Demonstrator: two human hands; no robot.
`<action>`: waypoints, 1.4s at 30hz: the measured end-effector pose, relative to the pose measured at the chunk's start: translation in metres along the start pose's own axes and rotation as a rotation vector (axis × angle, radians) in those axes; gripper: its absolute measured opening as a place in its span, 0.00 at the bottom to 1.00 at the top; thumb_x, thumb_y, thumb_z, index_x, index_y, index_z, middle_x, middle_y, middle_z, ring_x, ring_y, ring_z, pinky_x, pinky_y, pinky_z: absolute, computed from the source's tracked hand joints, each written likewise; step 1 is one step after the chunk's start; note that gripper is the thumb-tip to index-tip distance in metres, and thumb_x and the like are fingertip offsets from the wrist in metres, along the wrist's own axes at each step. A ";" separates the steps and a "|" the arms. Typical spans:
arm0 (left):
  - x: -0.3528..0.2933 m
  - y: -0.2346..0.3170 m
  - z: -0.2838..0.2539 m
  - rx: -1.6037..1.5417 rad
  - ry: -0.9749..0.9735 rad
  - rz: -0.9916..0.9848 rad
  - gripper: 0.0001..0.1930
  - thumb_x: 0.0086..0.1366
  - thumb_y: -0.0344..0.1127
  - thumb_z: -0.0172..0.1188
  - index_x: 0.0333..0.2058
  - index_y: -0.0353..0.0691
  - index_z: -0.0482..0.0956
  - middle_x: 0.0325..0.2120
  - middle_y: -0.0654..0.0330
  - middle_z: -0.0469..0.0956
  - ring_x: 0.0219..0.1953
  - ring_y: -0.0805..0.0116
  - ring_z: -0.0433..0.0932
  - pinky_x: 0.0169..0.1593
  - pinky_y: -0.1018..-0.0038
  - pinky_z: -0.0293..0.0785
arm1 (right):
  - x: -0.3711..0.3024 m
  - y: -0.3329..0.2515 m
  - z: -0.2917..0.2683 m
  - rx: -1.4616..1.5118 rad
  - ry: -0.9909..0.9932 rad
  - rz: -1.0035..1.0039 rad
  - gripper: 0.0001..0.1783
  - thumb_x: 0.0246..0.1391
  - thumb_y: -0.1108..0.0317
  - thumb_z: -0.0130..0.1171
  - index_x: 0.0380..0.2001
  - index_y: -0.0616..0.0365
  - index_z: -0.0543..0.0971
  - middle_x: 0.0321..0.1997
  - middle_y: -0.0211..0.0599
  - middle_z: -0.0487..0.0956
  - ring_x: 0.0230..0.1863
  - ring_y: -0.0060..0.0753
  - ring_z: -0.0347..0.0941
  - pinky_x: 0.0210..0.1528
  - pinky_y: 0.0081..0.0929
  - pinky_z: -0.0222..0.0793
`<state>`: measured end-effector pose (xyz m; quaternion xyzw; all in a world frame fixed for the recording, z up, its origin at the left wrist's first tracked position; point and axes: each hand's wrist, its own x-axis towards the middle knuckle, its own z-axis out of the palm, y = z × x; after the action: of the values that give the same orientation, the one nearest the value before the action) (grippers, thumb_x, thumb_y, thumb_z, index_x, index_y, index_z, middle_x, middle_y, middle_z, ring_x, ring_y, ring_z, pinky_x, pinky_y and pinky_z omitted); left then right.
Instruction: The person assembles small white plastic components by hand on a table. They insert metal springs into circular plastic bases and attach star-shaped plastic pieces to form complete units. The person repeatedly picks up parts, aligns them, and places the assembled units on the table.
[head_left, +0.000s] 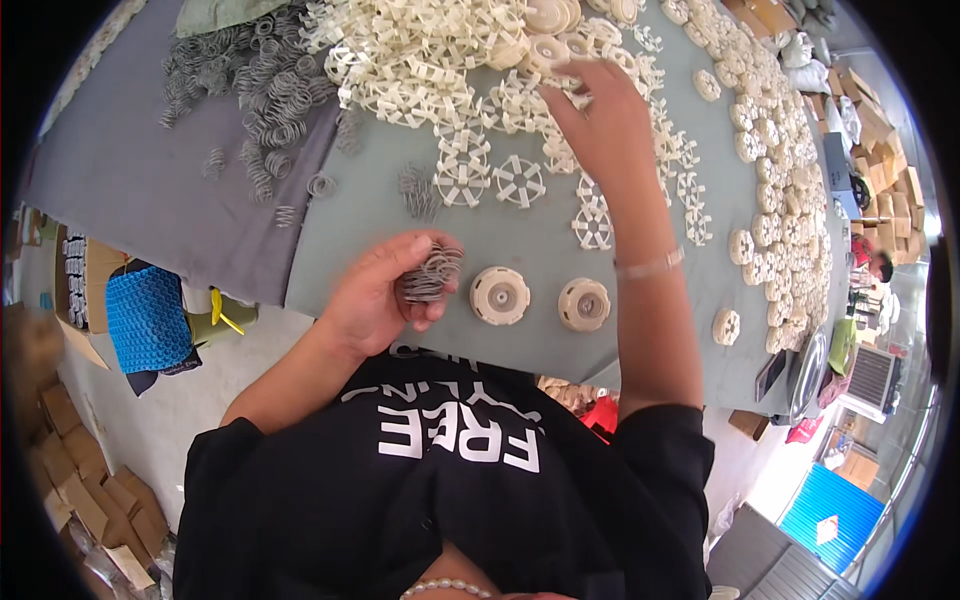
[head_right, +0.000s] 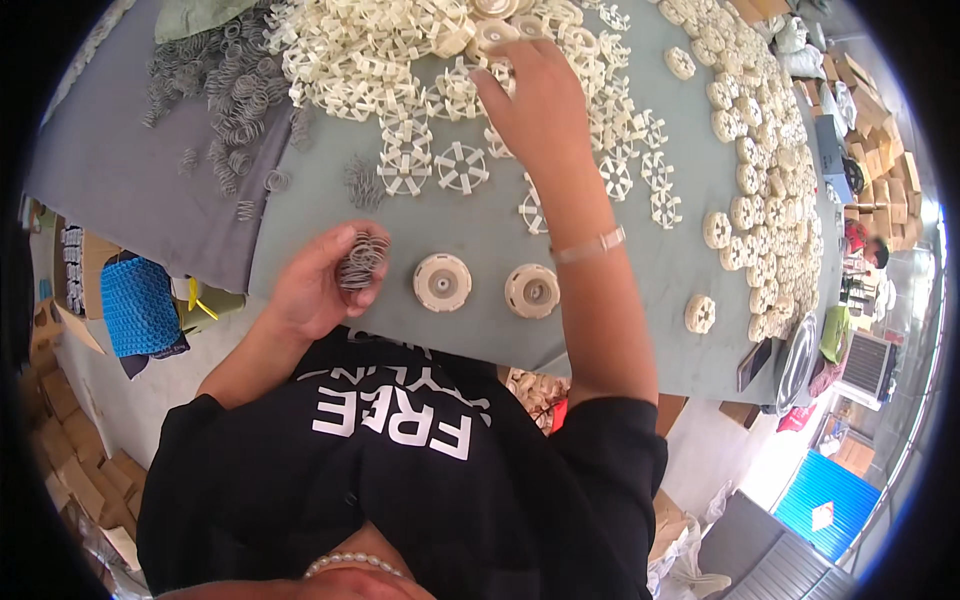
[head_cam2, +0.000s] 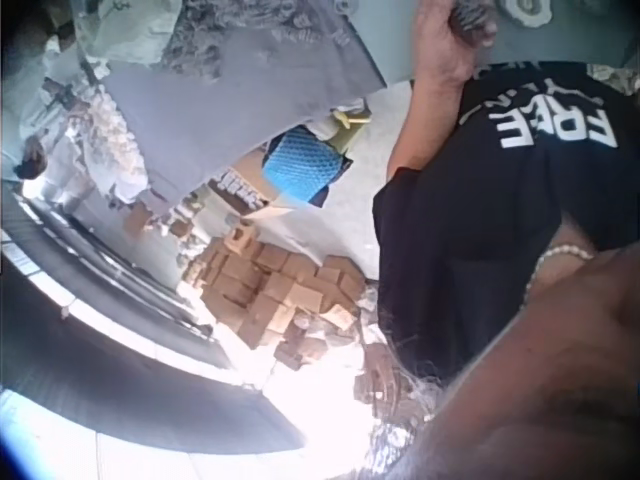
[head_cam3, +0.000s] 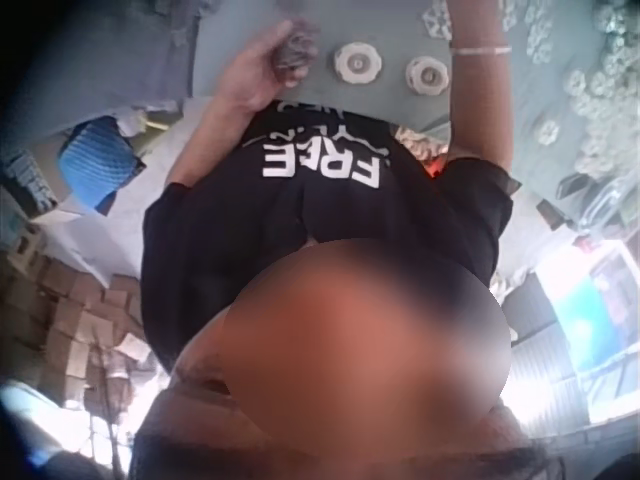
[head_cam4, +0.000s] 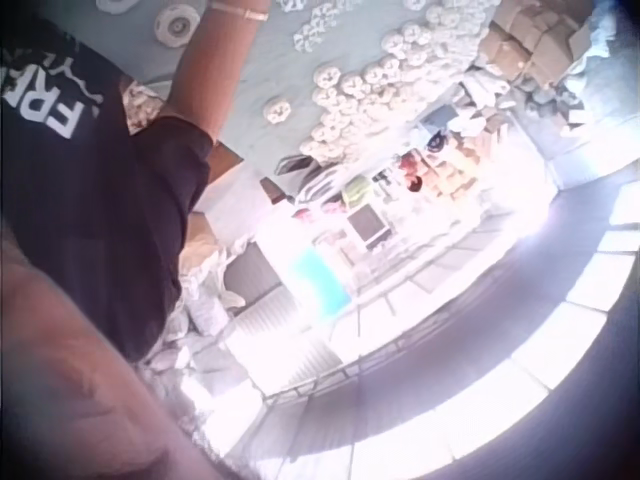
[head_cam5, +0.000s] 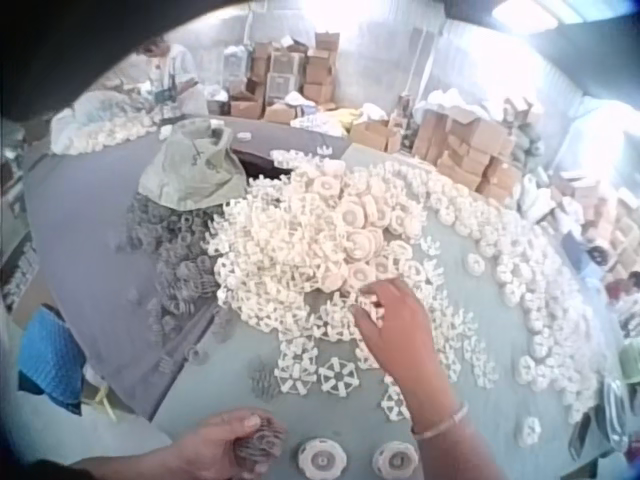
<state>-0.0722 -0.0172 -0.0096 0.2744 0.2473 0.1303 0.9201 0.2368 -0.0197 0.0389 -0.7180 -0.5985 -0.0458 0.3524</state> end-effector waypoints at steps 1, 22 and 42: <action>0.003 0.001 0.002 -0.005 -0.013 -0.003 0.20 0.78 0.48 0.54 0.54 0.37 0.78 0.35 0.57 0.83 0.26 0.70 0.80 0.22 0.76 0.71 | 0.021 0.008 0.014 -0.081 -0.018 0.061 0.19 0.55 0.57 0.73 0.45 0.57 0.84 0.47 0.45 0.82 0.47 0.49 0.81 0.50 0.43 0.78; 0.032 0.017 -0.033 -0.096 -0.303 0.021 0.17 0.77 0.42 0.58 0.54 0.36 0.79 0.39 0.58 0.82 0.33 0.69 0.83 0.32 0.71 0.80 | 0.125 0.106 0.011 0.516 -0.012 0.604 0.16 0.59 0.62 0.62 0.43 0.61 0.87 0.40 0.34 0.86 0.41 0.27 0.82 0.45 0.28 0.77; 0.035 0.011 -0.032 0.009 -0.216 0.115 0.17 0.77 0.44 0.55 0.53 0.35 0.78 0.37 0.57 0.82 0.29 0.69 0.82 0.29 0.73 0.78 | -0.176 0.030 -0.109 -0.236 -0.030 0.144 0.23 0.40 0.78 0.77 0.44 0.55 0.85 0.49 0.39 0.83 0.42 0.45 0.82 0.46 0.39 0.80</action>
<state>-0.0604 0.0191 -0.0401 0.3049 0.1311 0.1514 0.9311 0.2535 -0.2272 0.0212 -0.7962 -0.5409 -0.0797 0.2590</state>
